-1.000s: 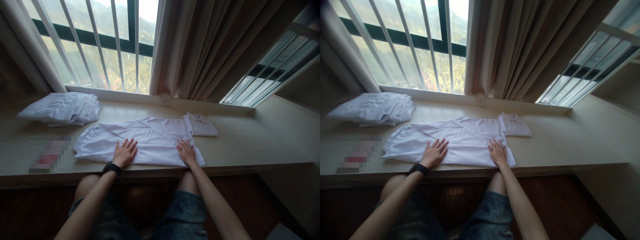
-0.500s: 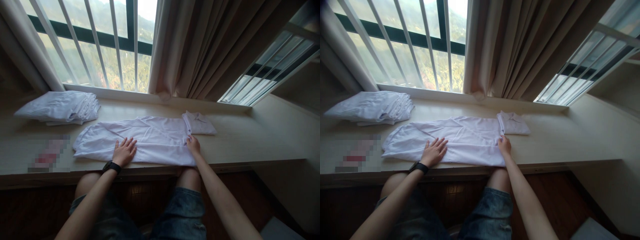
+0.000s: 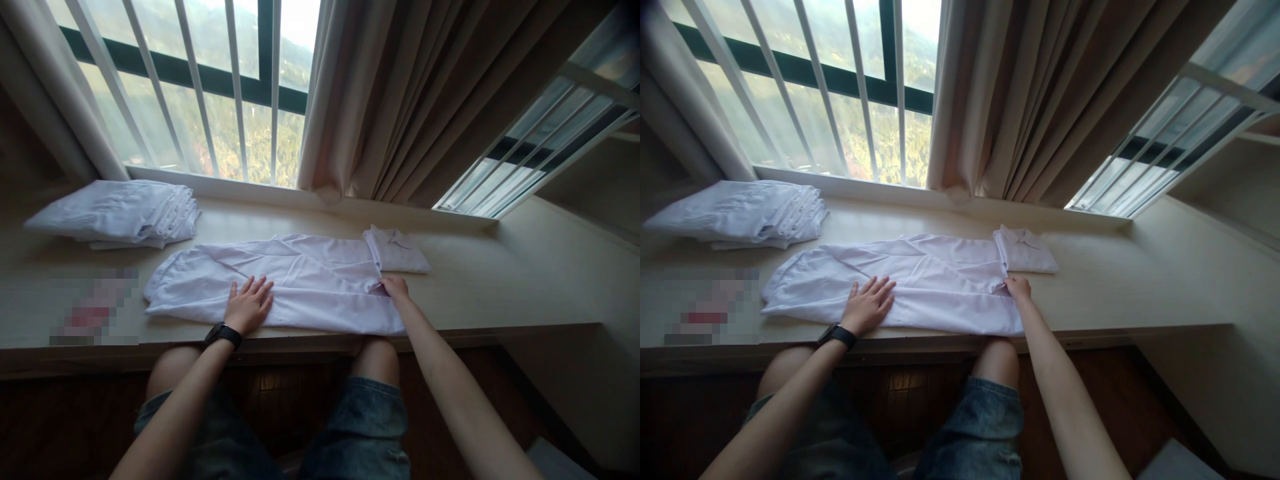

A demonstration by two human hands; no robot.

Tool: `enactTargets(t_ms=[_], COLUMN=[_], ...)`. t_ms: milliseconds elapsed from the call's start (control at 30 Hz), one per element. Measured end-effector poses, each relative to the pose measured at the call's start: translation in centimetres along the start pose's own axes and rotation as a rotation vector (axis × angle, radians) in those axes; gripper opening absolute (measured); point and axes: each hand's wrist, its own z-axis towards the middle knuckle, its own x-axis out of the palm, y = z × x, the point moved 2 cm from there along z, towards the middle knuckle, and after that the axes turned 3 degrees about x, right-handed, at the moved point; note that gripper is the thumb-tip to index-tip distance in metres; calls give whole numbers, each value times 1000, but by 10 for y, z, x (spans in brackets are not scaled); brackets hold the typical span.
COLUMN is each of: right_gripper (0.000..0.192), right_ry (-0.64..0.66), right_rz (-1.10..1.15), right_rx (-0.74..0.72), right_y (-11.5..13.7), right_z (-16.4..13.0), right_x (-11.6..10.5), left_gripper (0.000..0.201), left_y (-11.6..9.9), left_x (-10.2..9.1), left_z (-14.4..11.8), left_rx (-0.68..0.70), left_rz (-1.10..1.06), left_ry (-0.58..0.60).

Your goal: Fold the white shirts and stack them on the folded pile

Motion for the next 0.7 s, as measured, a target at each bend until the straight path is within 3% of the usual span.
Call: enactTargets(t_ms=[100, 167, 267, 367, 533, 700], right_gripper=[23, 25, 44, 53, 55, 54], right_ry=[29, 29, 33, 127, 243, 191], right_rz=[-123, -201, -350, -456, -492, -503], right_rx=[48, 4, -244, -464, -513, -551], right_y=[2, 11, 36, 59, 68, 68], right_z=[5, 9, 10, 2, -26, -47], right_x=[-3, -3, 8, 32, 65, 65], left_gripper=[52, 52, 52, 52, 51, 48], left_y=[0, 0, -1, -2, 8, 15], left_x=[0, 0, 0, -1, -4, -15], left_z=[0, 0, 0, 0, -3, -6], left_rx=[3, 3, 1, -1, 27, 7], left_rz=[-2, 0, 2, 7, 27, 31], left_ry=[1, -2, -4, 6, 22, 45])
